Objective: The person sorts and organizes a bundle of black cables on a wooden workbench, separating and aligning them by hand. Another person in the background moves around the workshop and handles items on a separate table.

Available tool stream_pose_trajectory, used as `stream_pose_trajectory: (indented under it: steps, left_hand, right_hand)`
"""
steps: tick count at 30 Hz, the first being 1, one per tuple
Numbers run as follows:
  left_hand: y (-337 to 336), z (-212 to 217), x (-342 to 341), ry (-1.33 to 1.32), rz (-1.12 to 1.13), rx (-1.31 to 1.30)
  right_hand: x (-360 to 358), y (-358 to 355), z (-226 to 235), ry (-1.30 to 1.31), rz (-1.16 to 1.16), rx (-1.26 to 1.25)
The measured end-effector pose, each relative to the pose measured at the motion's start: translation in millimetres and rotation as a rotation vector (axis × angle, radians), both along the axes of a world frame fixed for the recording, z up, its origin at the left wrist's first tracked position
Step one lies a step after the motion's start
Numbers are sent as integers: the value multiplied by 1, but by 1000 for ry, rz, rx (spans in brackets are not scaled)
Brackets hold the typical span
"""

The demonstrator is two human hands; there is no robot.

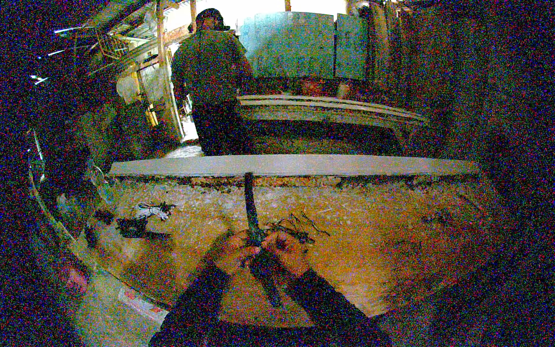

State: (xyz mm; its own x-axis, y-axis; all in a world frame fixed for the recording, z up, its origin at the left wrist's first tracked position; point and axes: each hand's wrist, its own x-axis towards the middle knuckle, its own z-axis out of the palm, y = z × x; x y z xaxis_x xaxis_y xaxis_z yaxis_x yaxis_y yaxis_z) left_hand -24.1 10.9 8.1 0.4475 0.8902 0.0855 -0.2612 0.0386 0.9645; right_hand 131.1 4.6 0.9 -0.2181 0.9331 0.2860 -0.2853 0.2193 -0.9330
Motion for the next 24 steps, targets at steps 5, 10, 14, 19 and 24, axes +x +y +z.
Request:
stream_pose_trajectory:
  steps: [5,10,14,19,24]
  left_hand:
    - [-2,-4,2,48,67,-27]
    - [3,-9,2,120,170,57]
    - [3,-12,1,115,156,61]
    - [6,-17,1,115,148,135]
    - [8,-22,-1,90,102,79]
  right_hand:
    - [1,2,-7,-71,-33,19]
    - [-1,-2,-4,-90,-51,8]
    - [-2,-5,0,-141,-82,19]
    - [-5,-5,0,-158,-86,53]
    - [-3,-5,-4,-80,-11,-20]
